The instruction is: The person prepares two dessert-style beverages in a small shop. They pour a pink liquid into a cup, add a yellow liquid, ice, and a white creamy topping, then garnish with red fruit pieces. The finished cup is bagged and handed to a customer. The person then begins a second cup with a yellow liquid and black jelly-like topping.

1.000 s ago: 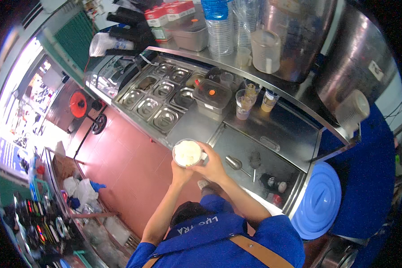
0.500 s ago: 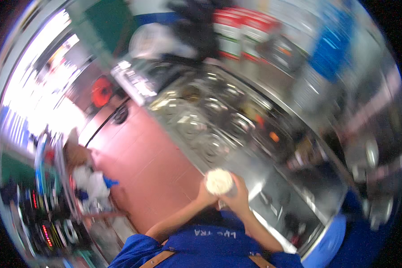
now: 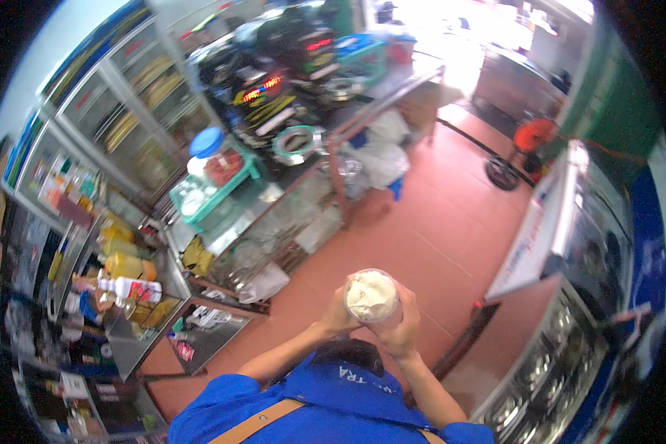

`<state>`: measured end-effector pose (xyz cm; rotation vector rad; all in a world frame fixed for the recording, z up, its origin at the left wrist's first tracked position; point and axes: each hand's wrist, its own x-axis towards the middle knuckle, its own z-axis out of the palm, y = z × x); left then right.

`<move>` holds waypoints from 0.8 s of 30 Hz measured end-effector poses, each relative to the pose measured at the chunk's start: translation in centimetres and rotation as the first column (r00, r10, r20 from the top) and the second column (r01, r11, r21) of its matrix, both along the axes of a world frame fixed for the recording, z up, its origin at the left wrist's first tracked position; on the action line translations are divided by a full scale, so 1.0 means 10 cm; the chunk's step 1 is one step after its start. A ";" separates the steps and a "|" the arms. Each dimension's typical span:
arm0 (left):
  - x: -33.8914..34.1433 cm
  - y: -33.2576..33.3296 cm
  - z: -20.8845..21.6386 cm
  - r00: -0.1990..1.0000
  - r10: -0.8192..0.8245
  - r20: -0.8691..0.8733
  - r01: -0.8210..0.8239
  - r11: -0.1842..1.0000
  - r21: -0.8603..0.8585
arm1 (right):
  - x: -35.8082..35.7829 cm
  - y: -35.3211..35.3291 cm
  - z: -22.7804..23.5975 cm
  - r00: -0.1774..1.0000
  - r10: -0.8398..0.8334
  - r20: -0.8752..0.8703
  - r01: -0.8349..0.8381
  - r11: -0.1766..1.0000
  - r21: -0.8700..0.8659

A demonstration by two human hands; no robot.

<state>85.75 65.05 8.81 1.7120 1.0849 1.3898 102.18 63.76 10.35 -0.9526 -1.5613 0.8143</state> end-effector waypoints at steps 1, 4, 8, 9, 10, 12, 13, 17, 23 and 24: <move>-0.33 0.09 0.02 0.996 0.083 -0.016 -0.084 0.996 -0.027 | -0.33 0.21 -0.01 0.997 0.063 -0.033 -0.064 0.998 -0.011; -1.17 0.36 0.01 0.942 0.324 -0.088 -0.334 0.933 -0.135 | -1.24 0.86 0.00 0.968 0.248 -0.025 -0.249 0.968 -0.030; -2.21 0.82 -0.27 0.781 0.593 -0.198 -0.617 0.781 -0.096 | -2.43 1.67 -0.06 0.875 0.485 0.010 -0.483 0.873 -0.070; -2.43 0.92 -0.32 0.745 0.646 -0.169 -0.664 0.743 -0.088 | -2.71 1.85 -0.12 0.845 0.533 0.036 -0.529 0.844 -0.083; -2.65 1.01 -0.40 0.703 0.696 -0.146 -0.710 0.701 -0.075 | -2.99 2.04 -0.22 0.812 0.581 0.055 -0.575 0.813 -0.093; -3.15 1.18 -0.64 0.616 0.768 -0.177 -0.784 0.619 -0.041 | -3.53 2.34 -0.39 0.716 0.697 0.045 -0.681 0.711 -0.172; -3.38 1.17 -0.85 0.576 0.782 -0.238 -0.810 0.585 -0.036 | -3.76 2.42 -0.44 0.667 0.743 0.044 -0.719 0.659 -0.220; -3.99 1.20 -1.16 0.363 0.920 -0.145 -0.929 0.346 -0.133 | -4.73 2.66 -0.70 0.475 0.879 0.042 -0.823 0.460 -0.332; -4.63 0.94 -1.30 0.240 0.934 -0.265 -0.960 0.188 -0.206 | -5.64 2.55 -1.00 0.305 0.951 -0.044 -0.873 0.261 -0.412; -4.73 0.92 -1.38 0.207 0.953 -0.222 -0.968 0.167 -0.185 | -5.73 2.53 -1.01 0.310 0.950 -0.041 -0.870 0.266 -0.415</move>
